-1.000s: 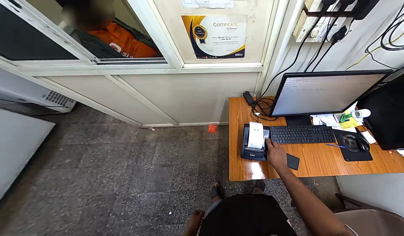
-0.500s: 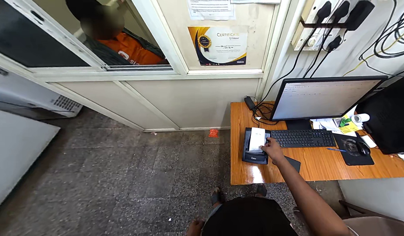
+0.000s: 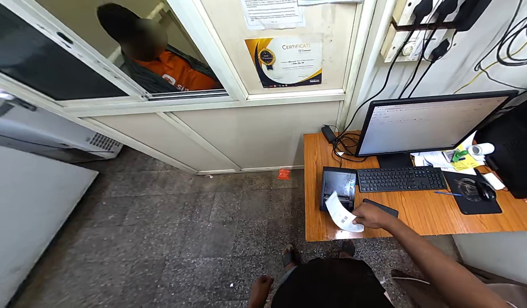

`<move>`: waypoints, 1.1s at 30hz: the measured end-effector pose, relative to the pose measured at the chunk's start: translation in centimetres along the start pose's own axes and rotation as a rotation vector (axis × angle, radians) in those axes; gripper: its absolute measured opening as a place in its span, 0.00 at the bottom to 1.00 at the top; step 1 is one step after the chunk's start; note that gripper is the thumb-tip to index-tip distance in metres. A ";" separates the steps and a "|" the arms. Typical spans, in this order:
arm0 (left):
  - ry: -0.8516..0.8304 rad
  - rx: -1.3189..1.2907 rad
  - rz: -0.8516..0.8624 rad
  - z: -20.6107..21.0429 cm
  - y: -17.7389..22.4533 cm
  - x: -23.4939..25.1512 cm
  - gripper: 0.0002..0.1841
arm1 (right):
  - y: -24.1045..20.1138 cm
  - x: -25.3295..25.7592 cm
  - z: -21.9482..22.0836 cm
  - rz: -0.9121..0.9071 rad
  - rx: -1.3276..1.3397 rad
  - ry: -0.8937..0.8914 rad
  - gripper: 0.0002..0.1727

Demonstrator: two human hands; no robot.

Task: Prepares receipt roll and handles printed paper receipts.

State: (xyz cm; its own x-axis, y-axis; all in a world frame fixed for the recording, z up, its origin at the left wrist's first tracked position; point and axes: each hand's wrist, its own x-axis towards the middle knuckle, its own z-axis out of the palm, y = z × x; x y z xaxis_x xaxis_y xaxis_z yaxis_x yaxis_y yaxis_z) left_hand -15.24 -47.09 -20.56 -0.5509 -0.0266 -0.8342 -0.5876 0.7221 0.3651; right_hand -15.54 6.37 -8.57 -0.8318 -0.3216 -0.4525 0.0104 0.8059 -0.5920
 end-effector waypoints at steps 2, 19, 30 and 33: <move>-0.009 -0.038 0.169 -0.2 4.9 -1.1 0.20 | 0.7 -2.7 -0.3 0.016 0.187 0.083 0.17; -0.330 -0.690 0.865 -1.5 36.5 -23.7 0.11 | -13.7 -6.0 -0.1 -0.477 0.985 0.402 0.10; -0.228 -0.834 0.821 -2.2 37.2 -22.2 0.11 | -16.6 -7.3 -1.5 -0.234 1.136 0.490 0.13; -0.220 -0.799 0.806 -2.3 36.8 -22.9 0.11 | -16.8 -7.1 -2.0 -0.198 1.051 0.556 0.12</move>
State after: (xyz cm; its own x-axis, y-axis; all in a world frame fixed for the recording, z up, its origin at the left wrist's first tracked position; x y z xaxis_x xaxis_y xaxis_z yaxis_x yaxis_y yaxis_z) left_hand -25.68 -21.49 12.92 -0.8676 0.4204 -0.2654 -0.3628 -0.1705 0.9161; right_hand -10.89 -3.88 5.96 -0.9927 0.0722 -0.0961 0.0875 -0.1149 -0.9895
